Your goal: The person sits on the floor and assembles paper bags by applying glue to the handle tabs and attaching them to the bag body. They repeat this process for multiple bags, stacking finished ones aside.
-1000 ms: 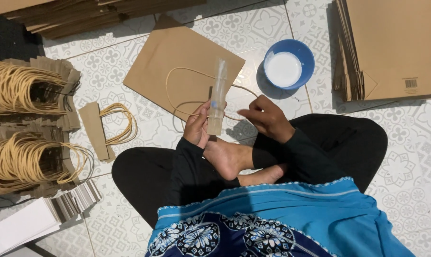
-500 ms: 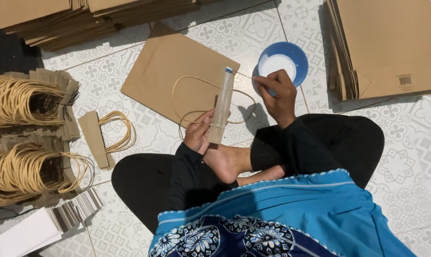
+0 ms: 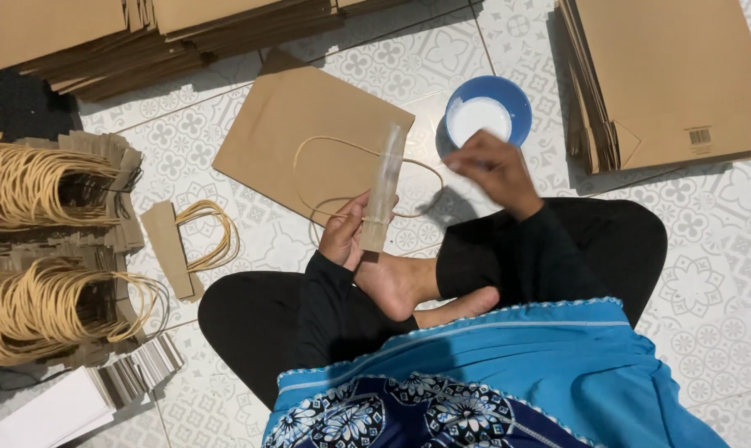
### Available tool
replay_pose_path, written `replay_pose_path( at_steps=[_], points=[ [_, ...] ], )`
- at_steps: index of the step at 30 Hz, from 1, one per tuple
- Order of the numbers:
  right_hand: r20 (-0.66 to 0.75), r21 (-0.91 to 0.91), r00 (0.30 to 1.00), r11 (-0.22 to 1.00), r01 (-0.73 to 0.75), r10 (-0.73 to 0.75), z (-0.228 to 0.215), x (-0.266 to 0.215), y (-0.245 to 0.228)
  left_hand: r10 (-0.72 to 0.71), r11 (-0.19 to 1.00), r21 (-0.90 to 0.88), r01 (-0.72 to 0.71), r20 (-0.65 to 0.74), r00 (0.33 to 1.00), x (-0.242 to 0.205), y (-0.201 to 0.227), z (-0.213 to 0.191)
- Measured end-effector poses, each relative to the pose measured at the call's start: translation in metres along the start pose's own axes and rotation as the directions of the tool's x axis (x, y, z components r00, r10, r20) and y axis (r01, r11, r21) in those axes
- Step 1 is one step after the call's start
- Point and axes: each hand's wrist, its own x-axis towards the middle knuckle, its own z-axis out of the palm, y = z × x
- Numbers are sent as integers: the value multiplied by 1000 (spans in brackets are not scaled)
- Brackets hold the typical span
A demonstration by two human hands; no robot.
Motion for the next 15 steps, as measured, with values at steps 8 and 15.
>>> replay_pose_path(
  at_steps=[8,15],
  points=[
    [-243,-705,966,668,-238,87,-60,-19,81,-107,971,-202,125,100,989,-16,-5,35],
    [-76,-44,929,932,359,-362,29,-17,-8,-244,780,-441,445,440,864,-42,-80,76]
  ],
)
